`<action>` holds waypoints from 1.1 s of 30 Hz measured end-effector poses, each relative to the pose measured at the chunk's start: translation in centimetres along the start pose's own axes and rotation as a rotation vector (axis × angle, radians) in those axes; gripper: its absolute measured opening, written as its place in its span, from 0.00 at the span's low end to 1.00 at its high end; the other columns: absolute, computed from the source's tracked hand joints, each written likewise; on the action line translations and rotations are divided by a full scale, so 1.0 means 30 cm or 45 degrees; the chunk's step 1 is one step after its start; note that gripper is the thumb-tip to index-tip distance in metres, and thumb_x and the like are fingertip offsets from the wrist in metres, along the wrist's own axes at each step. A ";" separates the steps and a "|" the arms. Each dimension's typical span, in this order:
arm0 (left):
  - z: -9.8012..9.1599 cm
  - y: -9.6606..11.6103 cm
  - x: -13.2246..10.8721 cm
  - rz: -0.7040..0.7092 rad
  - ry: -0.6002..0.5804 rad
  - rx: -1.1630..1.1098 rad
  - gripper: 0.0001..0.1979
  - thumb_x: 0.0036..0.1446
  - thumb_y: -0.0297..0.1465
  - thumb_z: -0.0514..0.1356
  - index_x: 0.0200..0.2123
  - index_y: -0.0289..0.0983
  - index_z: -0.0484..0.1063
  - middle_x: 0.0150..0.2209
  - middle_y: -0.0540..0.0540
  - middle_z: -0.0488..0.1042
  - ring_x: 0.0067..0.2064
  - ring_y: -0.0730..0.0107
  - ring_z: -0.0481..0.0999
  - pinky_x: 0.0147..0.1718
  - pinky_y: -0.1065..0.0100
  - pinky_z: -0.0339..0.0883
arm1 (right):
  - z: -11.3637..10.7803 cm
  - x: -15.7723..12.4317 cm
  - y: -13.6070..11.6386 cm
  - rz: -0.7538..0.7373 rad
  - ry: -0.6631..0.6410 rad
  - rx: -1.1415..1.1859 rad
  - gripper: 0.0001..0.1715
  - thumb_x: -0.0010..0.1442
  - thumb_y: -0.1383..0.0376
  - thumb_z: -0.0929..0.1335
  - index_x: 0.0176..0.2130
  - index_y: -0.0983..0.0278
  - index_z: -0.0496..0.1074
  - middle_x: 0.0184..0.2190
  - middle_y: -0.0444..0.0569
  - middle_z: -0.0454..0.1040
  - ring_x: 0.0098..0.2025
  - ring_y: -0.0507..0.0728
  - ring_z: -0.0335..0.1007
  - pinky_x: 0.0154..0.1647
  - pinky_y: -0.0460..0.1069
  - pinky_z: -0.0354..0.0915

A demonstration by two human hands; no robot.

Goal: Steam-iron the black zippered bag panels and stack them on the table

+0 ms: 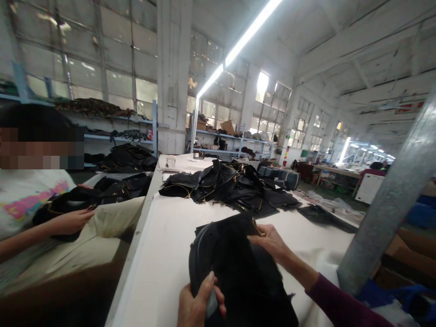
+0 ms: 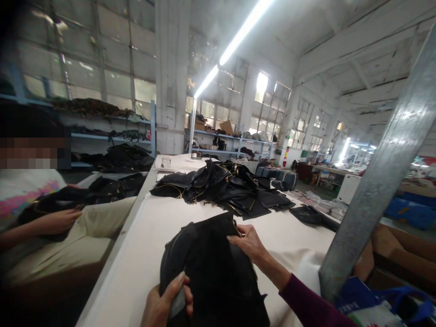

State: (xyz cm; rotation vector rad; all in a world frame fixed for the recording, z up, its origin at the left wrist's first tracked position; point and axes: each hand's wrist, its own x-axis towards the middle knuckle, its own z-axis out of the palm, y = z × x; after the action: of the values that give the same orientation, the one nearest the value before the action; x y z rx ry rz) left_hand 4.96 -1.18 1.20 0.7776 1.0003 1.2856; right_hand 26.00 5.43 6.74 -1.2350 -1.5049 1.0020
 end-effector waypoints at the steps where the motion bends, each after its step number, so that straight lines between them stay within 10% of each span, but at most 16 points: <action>1: 0.004 -0.008 0.000 -0.006 -0.018 0.003 0.20 0.42 0.44 0.64 0.23 0.32 0.68 0.12 0.48 0.71 0.13 0.69 0.69 0.13 0.72 0.63 | 0.002 -0.002 0.006 0.013 0.002 0.026 0.12 0.44 0.63 0.72 0.27 0.69 0.73 0.19 0.41 0.65 0.21 0.49 0.59 0.22 0.44 0.53; 8: 0.016 -0.041 -0.001 -0.010 -0.097 0.050 0.21 0.42 0.46 0.64 0.23 0.32 0.68 0.12 0.48 0.70 0.12 0.71 0.69 0.12 0.73 0.61 | 0.023 -0.007 0.038 0.025 -0.086 0.239 0.14 0.44 0.61 0.73 0.30 0.69 0.74 0.22 0.44 0.71 0.22 0.51 0.65 0.22 0.44 0.59; 17: 0.008 -0.026 -0.005 -0.100 -0.036 0.089 0.22 0.42 0.48 0.63 0.24 0.33 0.68 0.11 0.47 0.69 0.13 0.69 0.67 0.13 0.69 0.63 | -0.182 0.126 0.001 -0.267 0.644 0.015 0.17 0.45 0.56 0.72 0.30 0.67 0.71 0.22 0.45 0.69 0.27 0.56 0.66 0.28 0.50 0.64; 21: 0.006 -0.023 -0.007 -0.139 -0.014 0.070 0.21 0.41 0.47 0.64 0.24 0.34 0.68 0.11 0.47 0.69 0.14 0.68 0.67 0.13 0.69 0.64 | -0.172 0.137 -0.037 -0.627 0.766 -0.576 0.05 0.52 0.66 0.68 0.31 0.65 0.72 0.29 0.47 0.65 0.32 0.55 0.61 0.36 0.48 0.61; 25: -0.002 -0.021 -0.004 -0.127 0.018 0.055 0.19 0.42 0.45 0.63 0.26 0.34 0.68 0.13 0.49 0.70 0.15 0.68 0.68 0.15 0.68 0.65 | -0.004 0.036 0.039 -0.892 0.242 -1.392 0.14 0.55 0.76 0.61 0.40 0.67 0.70 0.32 0.51 0.66 0.33 0.55 0.62 0.34 0.47 0.60; 29: -0.002 -0.019 -0.005 -0.102 0.067 0.069 0.18 0.43 0.43 0.63 0.27 0.33 0.68 0.13 0.49 0.70 0.15 0.68 0.68 0.15 0.69 0.64 | 0.097 -0.098 0.122 -0.911 -0.471 -1.425 0.08 0.61 0.70 0.62 0.42 0.64 0.66 0.35 0.48 0.68 0.33 0.52 0.63 0.32 0.45 0.60; 33: 0.010 -0.013 -0.017 -0.124 0.110 0.061 0.17 0.44 0.42 0.62 0.28 0.33 0.67 0.13 0.50 0.70 0.15 0.70 0.68 0.14 0.71 0.63 | 0.004 -0.052 0.133 -0.731 -0.319 -1.553 0.12 0.63 0.74 0.58 0.39 0.65 0.67 0.35 0.49 0.68 0.34 0.52 0.64 0.34 0.44 0.60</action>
State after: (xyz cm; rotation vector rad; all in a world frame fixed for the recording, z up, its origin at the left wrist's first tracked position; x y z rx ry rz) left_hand 5.40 -1.73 1.04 0.7060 1.1282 1.2238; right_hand 26.95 4.57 2.66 -1.2855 -2.6103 -0.2724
